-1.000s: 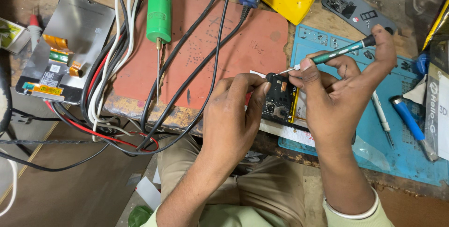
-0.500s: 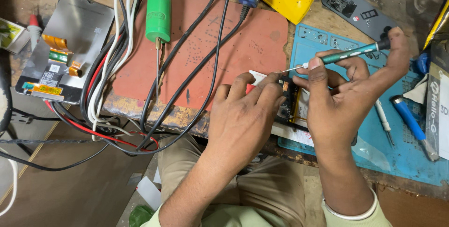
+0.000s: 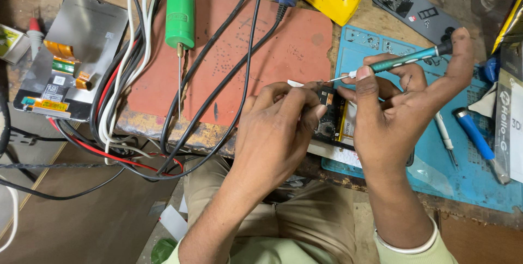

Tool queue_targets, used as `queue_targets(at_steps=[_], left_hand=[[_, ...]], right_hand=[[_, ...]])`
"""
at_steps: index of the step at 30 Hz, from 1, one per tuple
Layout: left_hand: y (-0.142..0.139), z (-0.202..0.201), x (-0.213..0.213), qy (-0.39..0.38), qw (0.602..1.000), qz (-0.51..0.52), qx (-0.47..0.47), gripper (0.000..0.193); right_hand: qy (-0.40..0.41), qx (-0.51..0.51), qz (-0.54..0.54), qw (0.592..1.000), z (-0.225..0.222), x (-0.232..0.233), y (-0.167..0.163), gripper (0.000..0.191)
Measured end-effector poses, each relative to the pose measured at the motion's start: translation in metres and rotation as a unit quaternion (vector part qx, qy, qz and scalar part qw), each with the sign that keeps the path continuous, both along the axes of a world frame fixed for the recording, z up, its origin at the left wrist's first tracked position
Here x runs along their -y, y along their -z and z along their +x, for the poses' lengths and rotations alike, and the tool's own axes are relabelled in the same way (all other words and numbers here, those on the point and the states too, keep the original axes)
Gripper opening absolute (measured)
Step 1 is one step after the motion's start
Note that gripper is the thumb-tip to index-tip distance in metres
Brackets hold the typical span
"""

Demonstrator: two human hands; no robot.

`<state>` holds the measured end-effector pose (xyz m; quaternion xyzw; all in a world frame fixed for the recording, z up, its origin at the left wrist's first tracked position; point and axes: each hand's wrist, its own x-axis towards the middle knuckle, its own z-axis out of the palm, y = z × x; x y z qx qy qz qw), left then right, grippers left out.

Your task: The person uses a screwdriver to remove screws from the back of a disassembled smartphone, then removes the camera lens and cleans it with a cloth.

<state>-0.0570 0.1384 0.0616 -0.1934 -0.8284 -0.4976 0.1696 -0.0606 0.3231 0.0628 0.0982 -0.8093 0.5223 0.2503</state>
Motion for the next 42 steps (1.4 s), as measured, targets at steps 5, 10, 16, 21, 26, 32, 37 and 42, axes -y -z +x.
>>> queue_targets(at_steps=[5, 10, 16, 21, 26, 32, 37, 42], left_hand=[[-0.001, 0.0, 0.001, -0.032, 0.999, 0.037, 0.02, 0.016], [0.0, -0.002, 0.0, -0.034, 0.999, 0.033, 0.004, 0.016], [-0.001, -0.001, 0.002, -0.034, 0.999, 0.032, 0.008, 0.016], [-0.004, 0.001, 0.003, -0.031, 0.999, 0.032, 0.01, 0.016], [-0.004, 0.003, 0.002, -0.024, 0.999, 0.029, 0.006, 0.015], [0.003, 0.01, 0.003, 0.011, 0.995, -0.03, -0.096, 0.014], [0.008, 0.012, 0.003, 0.039, 0.99, -0.076, -0.109, 0.013], [0.009, 0.02, 0.005, 0.026, 0.99, -0.073, -0.12, 0.015]], right_hand=[[-0.008, -0.006, 0.014, 1.0, 0.001, 0.005, -0.004, 0.08], [-0.016, -0.026, 0.036, 0.999, 0.0, 0.008, -0.002, 0.08], [-0.021, -0.024, 0.05, 0.998, 0.0, 0.008, -0.002, 0.077], [-0.016, -0.031, 0.066, 0.997, 0.0, 0.005, 0.002, 0.075], [-0.021, -0.052, 0.104, 0.993, 0.001, 0.002, 0.002, 0.078], [-0.007, -0.087, 0.208, 0.974, -0.002, 0.015, -0.007, 0.076], [-0.045, -0.074, 0.251, 0.964, -0.006, 0.021, -0.025, 0.074], [-0.12, -0.057, 0.236, 0.963, -0.005, 0.02, -0.04, 0.066]])
